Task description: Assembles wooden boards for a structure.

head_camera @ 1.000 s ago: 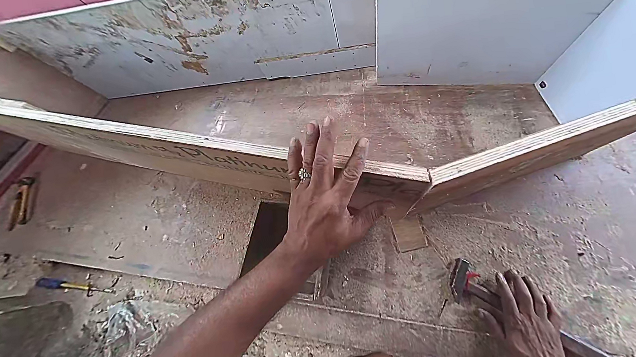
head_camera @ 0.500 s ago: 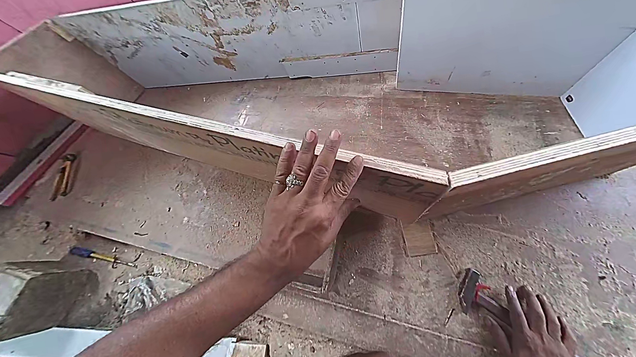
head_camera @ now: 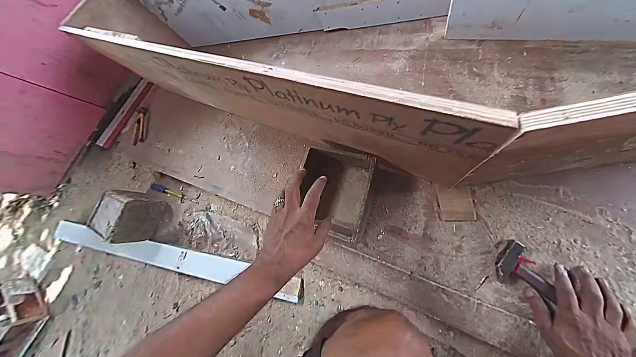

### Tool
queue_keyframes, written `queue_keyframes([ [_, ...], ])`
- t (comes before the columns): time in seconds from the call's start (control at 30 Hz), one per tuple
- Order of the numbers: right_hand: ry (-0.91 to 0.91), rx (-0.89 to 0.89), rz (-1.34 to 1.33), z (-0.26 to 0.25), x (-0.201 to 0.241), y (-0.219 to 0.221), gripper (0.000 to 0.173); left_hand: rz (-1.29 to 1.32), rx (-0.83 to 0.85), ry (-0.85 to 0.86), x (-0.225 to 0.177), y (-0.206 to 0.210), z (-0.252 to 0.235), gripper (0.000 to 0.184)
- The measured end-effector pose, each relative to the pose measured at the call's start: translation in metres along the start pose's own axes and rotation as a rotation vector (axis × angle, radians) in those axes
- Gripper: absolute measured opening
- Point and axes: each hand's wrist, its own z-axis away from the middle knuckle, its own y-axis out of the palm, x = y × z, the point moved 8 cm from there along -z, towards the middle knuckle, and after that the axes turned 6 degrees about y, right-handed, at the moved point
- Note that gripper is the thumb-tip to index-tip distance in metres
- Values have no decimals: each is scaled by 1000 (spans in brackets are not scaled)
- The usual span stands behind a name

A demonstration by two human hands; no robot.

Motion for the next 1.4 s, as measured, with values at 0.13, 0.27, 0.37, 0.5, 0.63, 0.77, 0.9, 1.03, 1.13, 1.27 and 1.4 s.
queue_keyframes([
  [0.13,4,1,6,1,-5,3,91,541,220,-358,51,48,3,55],
  [0.27,7,21,17,0,-4,3,89,1790,137,-660,39,64,2,48],
  [0.37,17,55,-11,0,-8,8,86,2100,197,-598,25,69,-3,48],
  [0.5,44,119,-28,0,-8,7,85,2172,279,-547,21,76,-6,48],
  [0.63,58,137,-17,1,-6,3,83,1629,340,-529,33,84,-20,42],
  [0.77,54,121,-10,1,-3,1,83,-5,684,-231,48,102,-51,44],
  [0.9,35,55,18,3,-5,4,84,-248,731,-307,46,129,-77,42],
  [1.03,16,-49,53,-1,0,4,87,-197,589,-340,50,131,-93,39],
  [1.13,41,-92,71,3,-4,-2,84,-141,474,-322,47,136,-92,34],
  [1.27,36,-94,73,-1,-4,2,81,-134,399,-369,58,137,-92,38],
  [1.4,43,-66,53,0,-3,5,81,-124,376,-343,60,138,-92,43],
])
